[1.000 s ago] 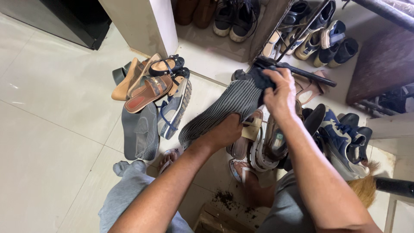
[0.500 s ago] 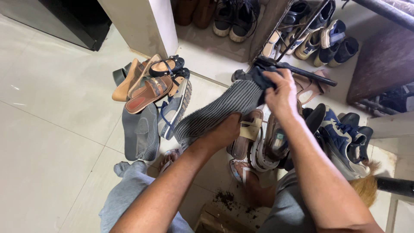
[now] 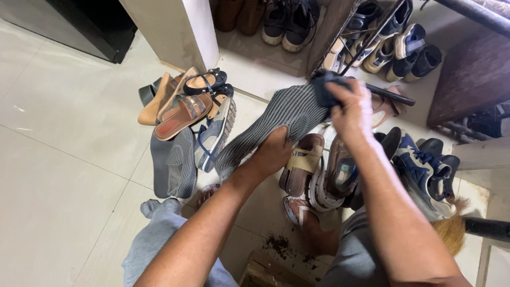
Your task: The person wipes a pair of gray slip-on shoes with a dark cloth, then switches to a blue and white sneaker and continues wiping it with the same cloth. The shoes are handled one at a time and rotated to clean different surfaces.
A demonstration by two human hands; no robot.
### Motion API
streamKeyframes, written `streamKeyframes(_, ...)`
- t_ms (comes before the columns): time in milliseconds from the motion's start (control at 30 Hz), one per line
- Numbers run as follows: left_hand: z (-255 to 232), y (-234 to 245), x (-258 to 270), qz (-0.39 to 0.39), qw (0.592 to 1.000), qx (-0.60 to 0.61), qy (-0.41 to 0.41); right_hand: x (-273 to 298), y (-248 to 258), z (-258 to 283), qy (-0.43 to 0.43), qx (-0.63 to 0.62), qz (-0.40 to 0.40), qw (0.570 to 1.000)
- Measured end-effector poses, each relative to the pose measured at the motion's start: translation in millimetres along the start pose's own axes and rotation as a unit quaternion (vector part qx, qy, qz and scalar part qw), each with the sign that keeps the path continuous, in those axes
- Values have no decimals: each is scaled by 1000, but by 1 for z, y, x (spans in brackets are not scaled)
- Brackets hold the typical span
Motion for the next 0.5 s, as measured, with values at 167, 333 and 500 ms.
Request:
streamKeyframes(167, 14, 2, -5, -43, 995, 83, 46, 2, 32, -27, -76, -5, -90, 993)
streamKeyframes(333, 1, -9, 8, 45, 880, 374, 290, 7, 9, 29, 16, -60, -74, 995)
streamKeyframes(500, -40, 21, -5, 66, 744, 637, 189, 51, -39, 81, -52, -199, 93, 974)
Point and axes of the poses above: each hand's wrist, its own x-axis away from the middle knuckle, its own y-axis out of the back of the hand, z = x × y, the point moved 10 cm from there along -x, towards the middle knuckle, and after that the axes turned 5 degrees about -z, right-handed, at the moved point
